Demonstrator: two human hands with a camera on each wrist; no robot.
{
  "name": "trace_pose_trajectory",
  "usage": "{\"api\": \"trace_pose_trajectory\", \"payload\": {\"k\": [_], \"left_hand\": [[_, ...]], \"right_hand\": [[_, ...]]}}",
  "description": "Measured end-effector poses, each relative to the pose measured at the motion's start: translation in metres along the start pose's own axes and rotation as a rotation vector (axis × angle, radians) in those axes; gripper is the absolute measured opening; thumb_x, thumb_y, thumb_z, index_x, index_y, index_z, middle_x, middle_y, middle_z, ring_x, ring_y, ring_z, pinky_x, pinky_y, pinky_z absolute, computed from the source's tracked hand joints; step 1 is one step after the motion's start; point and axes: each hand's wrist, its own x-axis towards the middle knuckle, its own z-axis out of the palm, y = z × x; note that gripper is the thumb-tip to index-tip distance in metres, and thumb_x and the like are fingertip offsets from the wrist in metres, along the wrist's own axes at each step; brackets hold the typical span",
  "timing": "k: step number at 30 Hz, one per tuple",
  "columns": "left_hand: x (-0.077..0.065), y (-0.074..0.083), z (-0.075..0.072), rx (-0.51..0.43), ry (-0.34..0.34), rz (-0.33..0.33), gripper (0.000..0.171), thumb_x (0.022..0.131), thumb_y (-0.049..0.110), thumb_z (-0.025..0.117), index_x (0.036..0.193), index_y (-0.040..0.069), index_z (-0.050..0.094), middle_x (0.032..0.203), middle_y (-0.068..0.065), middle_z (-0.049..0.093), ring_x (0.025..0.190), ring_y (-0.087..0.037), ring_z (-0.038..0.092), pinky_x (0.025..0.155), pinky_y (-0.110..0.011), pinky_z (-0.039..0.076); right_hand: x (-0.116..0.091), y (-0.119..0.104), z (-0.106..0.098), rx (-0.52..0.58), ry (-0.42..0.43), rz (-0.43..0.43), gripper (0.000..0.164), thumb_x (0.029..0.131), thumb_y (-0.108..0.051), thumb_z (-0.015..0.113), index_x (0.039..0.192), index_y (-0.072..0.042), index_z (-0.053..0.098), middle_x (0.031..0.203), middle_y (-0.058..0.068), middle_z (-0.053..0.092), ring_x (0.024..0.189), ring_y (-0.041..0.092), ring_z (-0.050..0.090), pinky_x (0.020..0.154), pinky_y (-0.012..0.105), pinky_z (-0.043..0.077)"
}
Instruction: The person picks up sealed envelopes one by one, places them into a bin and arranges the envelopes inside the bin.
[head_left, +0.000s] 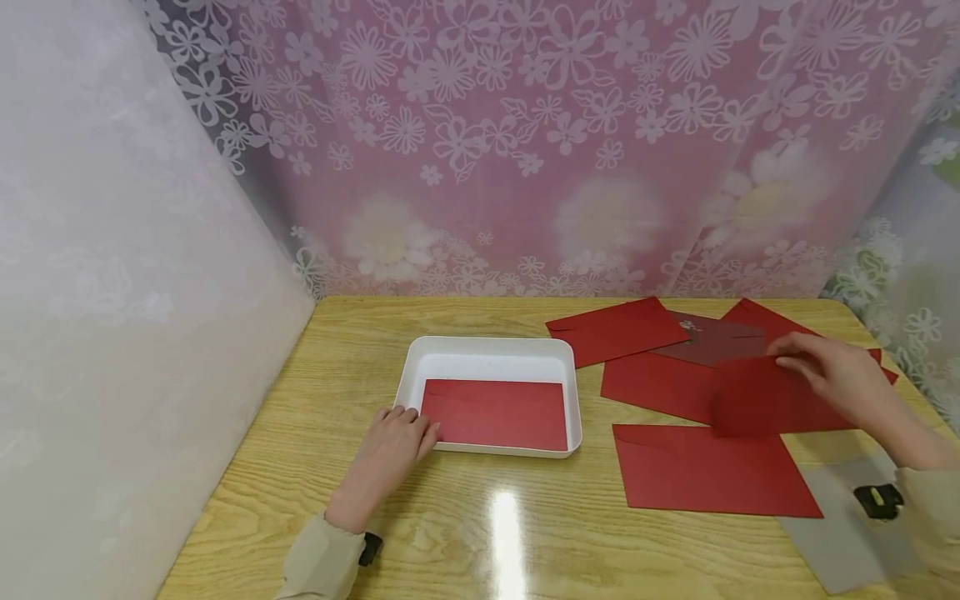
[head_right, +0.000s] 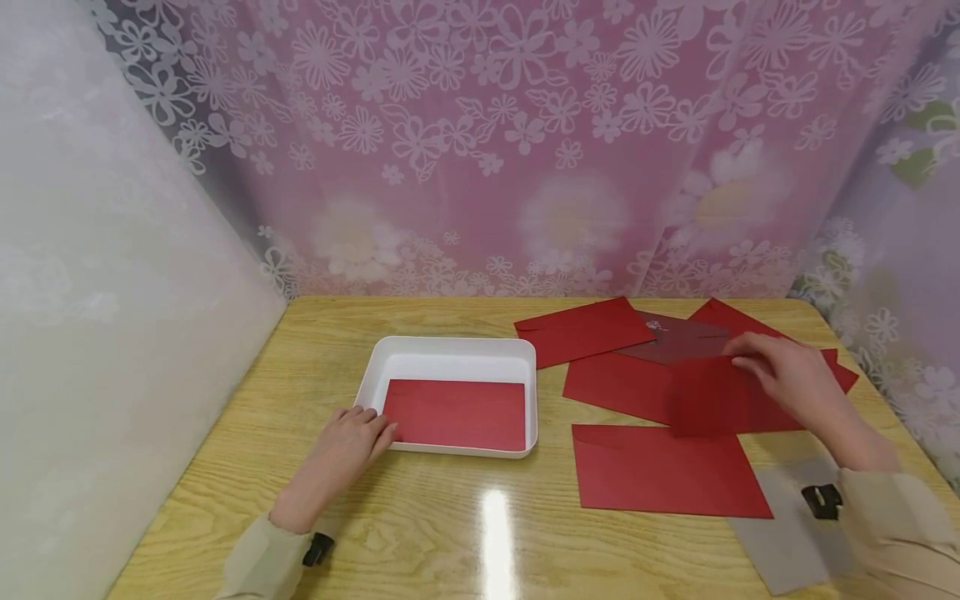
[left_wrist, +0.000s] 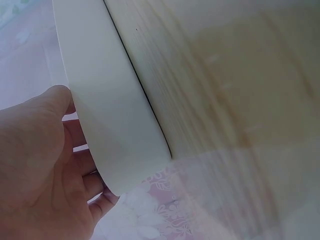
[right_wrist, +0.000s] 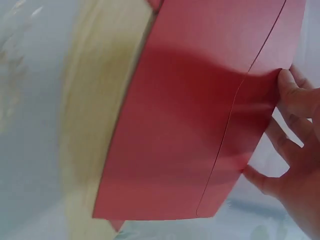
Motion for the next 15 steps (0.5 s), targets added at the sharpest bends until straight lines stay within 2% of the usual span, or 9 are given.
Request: {"api": "trace_pose_trajectory", "payload": {"k": [3,5,9,15], "left_hand": [[0.000,0.000,0.000,-0.005,0.000,-0.003,0.037,0.097,0.021,0.068,0.065,0.014,0.051,0.062,0.001,0.042,0.063,-0.020,0.044,0.072,-0.035,0.042],[0.000,0.000,0.000,-0.007,-0.002,-0.005,0.037,0.097,0.021,0.068,0.065,0.014,0.051,0.062,0.001,0.042,0.063,-0.020,0.044,0.072,-0.035,0.042],[0.000,0.000,0.000,-0.004,-0.007,-0.009,0.037,0.097,0.021,0.067,0.065,0.014,0.051,0.062,0.002,0.042,0.063,-0.020,0.044,0.073,-0.035,0.042],[0.000,0.000,0.000,-0.007,-0.012,-0.011,0.036,0.097,0.022,0.067,0.065,0.014,0.051,0.062,0.002,0.042,0.064,-0.020,0.044,0.073,-0.035,0.042]], "right_hand": [[0.005,-0.010,-0.004,0.029,0.002,0.013,0.035,0.074,0.011,0.081,0.100,-0.010,0.072,0.089,0.002,0.072,0.073,0.002,0.061,0.068,0.004,0.041],[0.009,-0.019,-0.007,0.044,0.021,0.010,0.035,0.074,0.012,0.080,0.100,-0.010,0.073,0.089,0.002,0.072,0.074,0.000,0.060,0.069,0.003,0.040],[0.017,-0.038,-0.010,0.062,0.062,-0.013,0.037,0.073,0.014,0.081,0.100,-0.010,0.074,0.091,0.001,0.073,0.075,0.008,0.064,0.073,0.000,0.039],[0.030,-0.067,-0.015,0.032,0.116,-0.129,0.044,0.070,0.012,0.083,0.105,-0.012,0.073,0.095,0.000,0.072,0.079,0.016,0.064,0.077,0.004,0.042]]}}
